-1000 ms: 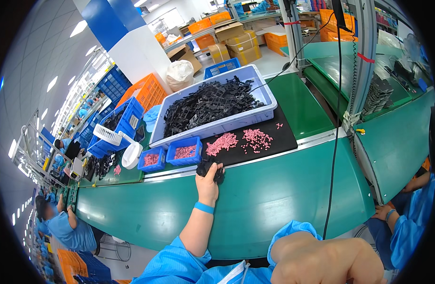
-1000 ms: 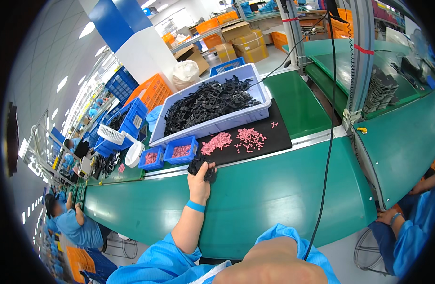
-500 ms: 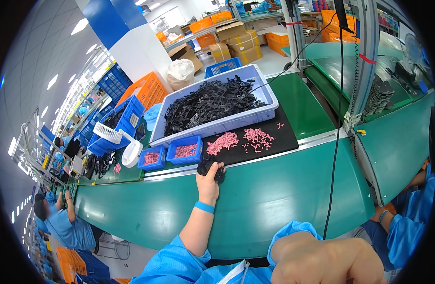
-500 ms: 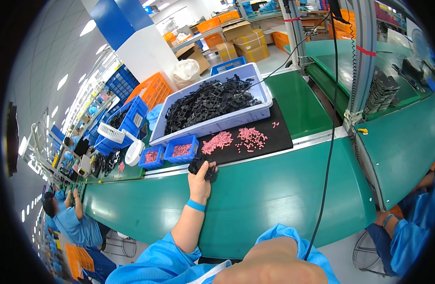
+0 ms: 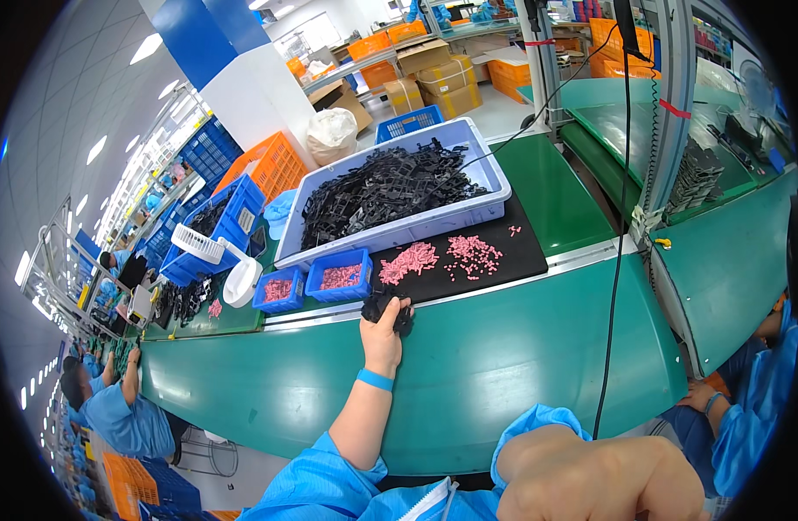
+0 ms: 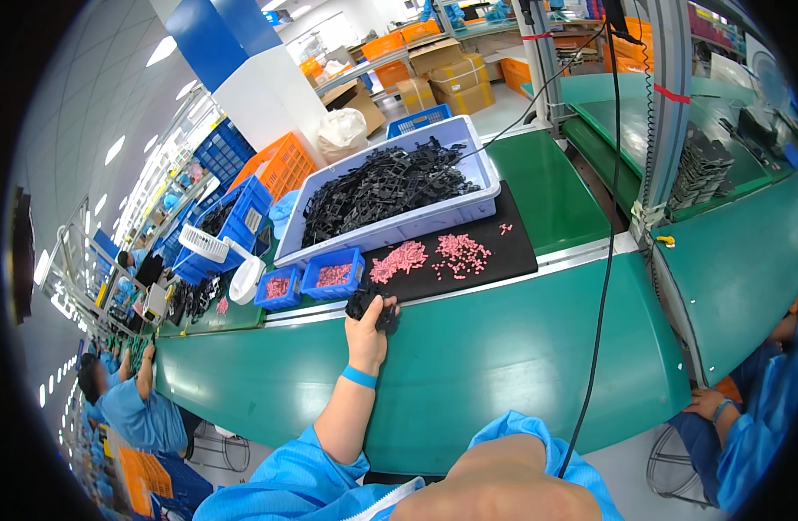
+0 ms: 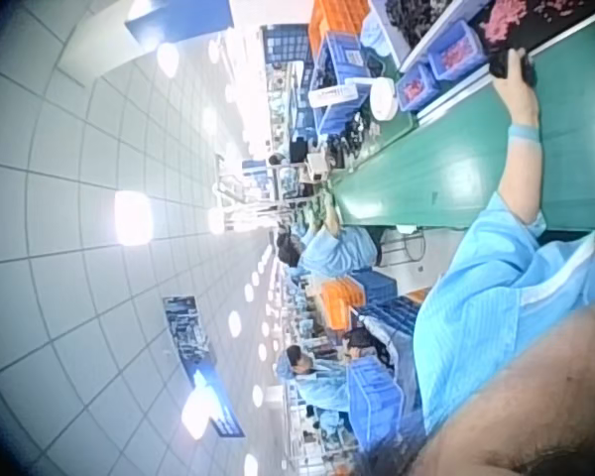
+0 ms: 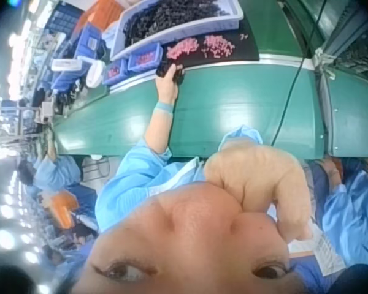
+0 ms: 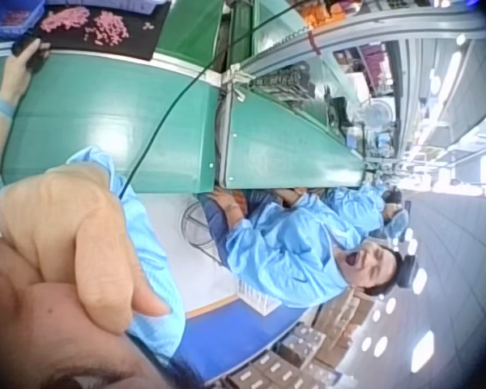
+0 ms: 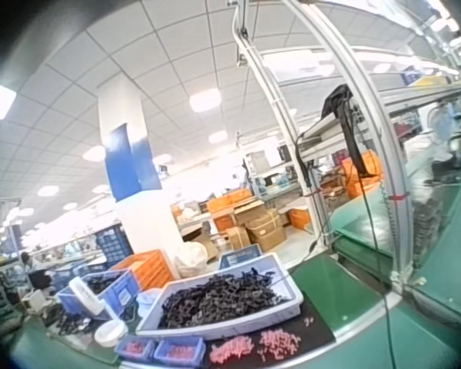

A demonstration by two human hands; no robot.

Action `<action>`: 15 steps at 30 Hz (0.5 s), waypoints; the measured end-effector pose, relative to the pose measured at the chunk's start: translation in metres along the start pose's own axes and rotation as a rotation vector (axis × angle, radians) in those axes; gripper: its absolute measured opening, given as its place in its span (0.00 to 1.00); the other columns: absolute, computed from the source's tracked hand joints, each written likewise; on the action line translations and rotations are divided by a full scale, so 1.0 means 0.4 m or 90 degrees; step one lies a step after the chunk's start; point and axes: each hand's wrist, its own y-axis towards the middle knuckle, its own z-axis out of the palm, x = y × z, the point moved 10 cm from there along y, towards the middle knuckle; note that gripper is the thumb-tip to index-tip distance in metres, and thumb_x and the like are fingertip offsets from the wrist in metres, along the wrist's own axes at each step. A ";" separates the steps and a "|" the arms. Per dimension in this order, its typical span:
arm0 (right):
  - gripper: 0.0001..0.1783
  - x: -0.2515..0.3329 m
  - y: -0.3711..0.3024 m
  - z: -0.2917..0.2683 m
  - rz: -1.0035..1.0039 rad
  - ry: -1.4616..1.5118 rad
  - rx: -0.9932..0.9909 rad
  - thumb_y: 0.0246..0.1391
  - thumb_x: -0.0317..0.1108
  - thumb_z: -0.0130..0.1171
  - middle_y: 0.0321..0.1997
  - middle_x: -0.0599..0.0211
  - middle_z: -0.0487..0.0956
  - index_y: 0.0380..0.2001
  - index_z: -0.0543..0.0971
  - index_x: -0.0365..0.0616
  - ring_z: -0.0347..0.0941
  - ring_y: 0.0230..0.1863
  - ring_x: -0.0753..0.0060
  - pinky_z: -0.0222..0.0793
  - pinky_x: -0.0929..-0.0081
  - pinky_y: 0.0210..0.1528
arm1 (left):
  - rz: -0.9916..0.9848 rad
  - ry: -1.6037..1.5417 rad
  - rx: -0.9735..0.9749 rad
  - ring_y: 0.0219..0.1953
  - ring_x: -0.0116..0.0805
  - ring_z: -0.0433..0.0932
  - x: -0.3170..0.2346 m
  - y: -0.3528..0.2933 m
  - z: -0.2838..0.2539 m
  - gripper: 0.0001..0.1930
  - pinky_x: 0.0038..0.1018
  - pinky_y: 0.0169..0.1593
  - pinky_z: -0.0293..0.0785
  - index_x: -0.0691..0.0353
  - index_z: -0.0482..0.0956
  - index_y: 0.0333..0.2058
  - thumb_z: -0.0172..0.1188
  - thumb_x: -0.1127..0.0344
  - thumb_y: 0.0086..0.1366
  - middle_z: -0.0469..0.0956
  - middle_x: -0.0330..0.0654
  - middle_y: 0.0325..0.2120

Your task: Assembling electronic components onto circuit boards and into housings at a factory workstation.

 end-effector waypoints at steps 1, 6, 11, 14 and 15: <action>0.15 0.000 -0.001 -0.001 0.000 0.000 0.000 0.61 0.44 0.51 0.16 0.71 0.66 0.22 0.76 0.53 0.59 0.12 0.77 0.50 0.79 0.14 | 0.000 0.001 0.000 0.36 0.38 0.79 -0.002 -0.002 0.003 0.10 0.35 0.39 0.79 0.64 0.72 0.39 0.60 0.72 0.60 0.78 0.45 0.30; 0.16 0.021 -0.029 0.021 -0.057 -0.030 0.040 0.61 0.44 0.50 0.15 0.70 0.65 0.23 0.78 0.51 0.58 0.12 0.75 0.49 0.76 0.15 | 0.014 -0.019 -0.009 0.30 0.33 0.79 -0.016 -0.008 0.013 0.07 0.29 0.36 0.77 0.67 0.75 0.37 0.60 0.73 0.60 0.79 0.45 0.30; 0.12 0.086 -0.056 0.001 0.008 -0.149 0.067 0.62 0.41 0.47 0.20 0.61 0.73 0.31 0.73 0.46 0.67 0.15 0.69 0.60 0.73 0.17 | 0.006 -0.020 -0.001 0.33 0.35 0.79 -0.002 -0.004 0.012 0.08 0.31 0.37 0.77 0.66 0.74 0.38 0.60 0.72 0.60 0.79 0.44 0.30; 0.12 0.124 -0.072 -0.086 -0.090 -0.447 -0.245 0.63 0.40 0.46 0.24 0.52 0.77 0.32 0.67 0.42 0.67 0.11 0.65 0.62 0.72 0.13 | 0.009 -0.012 -0.009 0.33 0.35 0.79 -0.012 -0.008 -0.004 0.08 0.32 0.38 0.78 0.66 0.74 0.38 0.60 0.73 0.60 0.79 0.44 0.30; 0.10 0.128 -0.060 -0.093 -0.084 -0.604 -0.311 0.56 0.34 0.55 0.25 0.52 0.79 0.24 0.71 0.43 0.68 0.10 0.64 0.62 0.74 0.13 | -0.001 -0.021 0.002 0.32 0.33 0.79 0.001 -0.007 0.023 0.08 0.29 0.37 0.77 0.66 0.74 0.38 0.60 0.73 0.60 0.79 0.44 0.30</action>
